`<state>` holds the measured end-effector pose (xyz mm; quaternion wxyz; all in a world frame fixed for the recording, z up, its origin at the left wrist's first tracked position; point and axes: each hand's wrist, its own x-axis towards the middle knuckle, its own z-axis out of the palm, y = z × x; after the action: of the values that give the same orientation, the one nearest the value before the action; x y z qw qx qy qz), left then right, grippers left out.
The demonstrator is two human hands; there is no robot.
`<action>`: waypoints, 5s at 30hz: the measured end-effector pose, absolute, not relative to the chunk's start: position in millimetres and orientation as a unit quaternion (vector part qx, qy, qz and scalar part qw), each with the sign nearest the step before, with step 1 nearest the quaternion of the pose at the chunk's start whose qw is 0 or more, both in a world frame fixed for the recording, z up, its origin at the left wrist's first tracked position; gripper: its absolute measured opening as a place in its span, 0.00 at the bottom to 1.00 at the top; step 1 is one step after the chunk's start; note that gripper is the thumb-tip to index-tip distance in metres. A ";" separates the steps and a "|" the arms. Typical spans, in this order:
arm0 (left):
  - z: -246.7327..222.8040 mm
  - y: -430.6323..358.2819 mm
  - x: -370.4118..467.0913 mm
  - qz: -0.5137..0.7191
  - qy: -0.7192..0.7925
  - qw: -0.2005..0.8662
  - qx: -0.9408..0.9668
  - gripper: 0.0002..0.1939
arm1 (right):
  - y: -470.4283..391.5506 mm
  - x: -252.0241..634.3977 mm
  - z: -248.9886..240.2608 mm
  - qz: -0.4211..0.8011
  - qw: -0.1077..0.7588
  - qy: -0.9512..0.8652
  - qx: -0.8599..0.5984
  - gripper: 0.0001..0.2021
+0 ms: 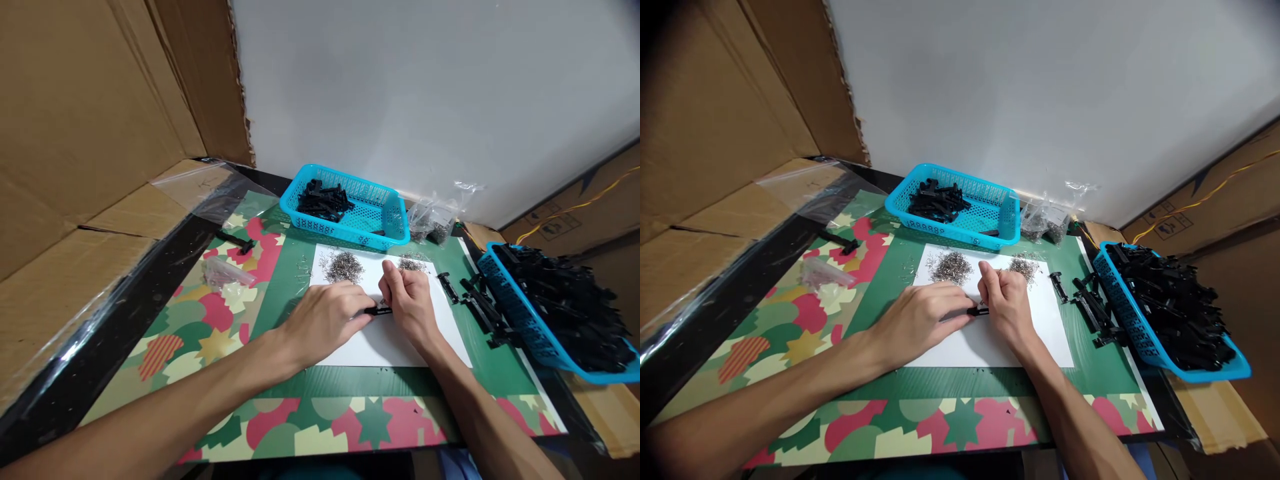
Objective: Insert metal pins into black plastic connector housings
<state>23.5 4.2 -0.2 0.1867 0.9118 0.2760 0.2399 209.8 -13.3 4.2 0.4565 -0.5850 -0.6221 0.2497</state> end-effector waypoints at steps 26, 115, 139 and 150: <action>2.9 6.9 21.7 0.311 0.307 0.205 0.876 0.11 | -20.2 216.0 3.8 0.117 0.579 -0.616 -0.522 0.28; 14.2 10.7 19.8 0.330 0.373 0.477 0.724 0.13 | 1.5 262.1 25.5 0.073 0.377 -0.812 -0.440 0.09; 14.6 12.0 22.1 0.335 0.336 0.588 0.655 0.12 | 10.2 292.4 16.3 0.262 0.215 -0.739 -0.582 0.11; 13.8 11.8 23.4 0.327 0.345 0.588 0.654 0.11 | 6.7 299.8 19.5 0.271 0.210 -0.738 -0.581 0.13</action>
<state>23.4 11.8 13.8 0.5881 0.6543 0.3450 0.3270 299.8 6.7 19.5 0.2096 -0.5812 -0.7381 0.2710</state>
